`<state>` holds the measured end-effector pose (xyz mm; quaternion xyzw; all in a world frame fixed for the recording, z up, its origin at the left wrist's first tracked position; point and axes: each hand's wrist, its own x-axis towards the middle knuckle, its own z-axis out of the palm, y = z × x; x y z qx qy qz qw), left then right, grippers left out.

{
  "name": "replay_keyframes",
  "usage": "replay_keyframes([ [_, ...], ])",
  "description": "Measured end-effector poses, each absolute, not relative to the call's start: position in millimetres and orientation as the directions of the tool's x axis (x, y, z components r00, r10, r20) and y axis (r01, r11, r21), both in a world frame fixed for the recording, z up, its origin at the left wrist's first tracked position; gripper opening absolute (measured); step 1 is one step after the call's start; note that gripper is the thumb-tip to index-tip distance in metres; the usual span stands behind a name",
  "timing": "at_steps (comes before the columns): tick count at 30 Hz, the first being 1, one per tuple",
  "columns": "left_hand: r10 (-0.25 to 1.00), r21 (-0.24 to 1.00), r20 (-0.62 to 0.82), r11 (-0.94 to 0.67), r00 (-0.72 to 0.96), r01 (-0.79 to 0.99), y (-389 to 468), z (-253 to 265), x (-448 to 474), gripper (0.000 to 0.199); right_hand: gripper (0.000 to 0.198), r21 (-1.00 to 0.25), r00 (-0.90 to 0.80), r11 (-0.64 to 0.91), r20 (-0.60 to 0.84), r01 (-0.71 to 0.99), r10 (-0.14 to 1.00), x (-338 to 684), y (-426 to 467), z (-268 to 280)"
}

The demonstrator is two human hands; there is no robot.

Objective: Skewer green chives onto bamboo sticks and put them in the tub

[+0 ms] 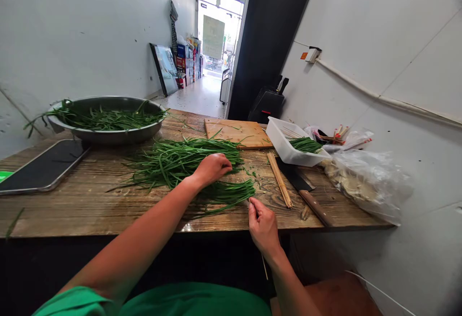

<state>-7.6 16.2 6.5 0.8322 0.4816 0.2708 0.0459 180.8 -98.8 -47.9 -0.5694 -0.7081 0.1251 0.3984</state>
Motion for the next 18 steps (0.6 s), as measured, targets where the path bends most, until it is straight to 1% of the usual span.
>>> replay_keyframes([
  [3,0.823,0.113,0.341,-0.516,0.455,0.849,16,1,-5,0.012,0.033,-0.633,-0.031,0.314,0.415,0.708,0.909,181,-99,-49],
  [4,0.825,0.057,0.342,-0.496,0.449,0.867,16,0,-4,0.011,0.033,-0.632,-0.032,0.312,0.412,0.710,0.910,181,-99,-49],
  [6,0.828,-0.013,0.363,-0.454,0.428,0.891,15,-2,0,0.010,0.033,-0.631,-0.034,0.310,0.410,0.711,0.912,181,-99,-50],
  [9,0.828,-0.053,0.383,-0.422,0.409,0.905,15,-4,3,0.012,0.032,-0.630,-0.033,0.312,0.413,0.711,0.910,181,-99,-49],
  [14,0.811,-0.105,0.362,-0.454,0.459,0.885,16,-5,5,0.013,0.032,-0.628,-0.031,0.317,0.422,0.711,0.906,180,-99,-47],
  [18,0.804,-0.103,0.378,-0.456,0.459,0.884,15,-4,7,0.022,0.032,-0.624,-0.034,0.328,0.434,0.709,0.900,181,-99,-48],
])
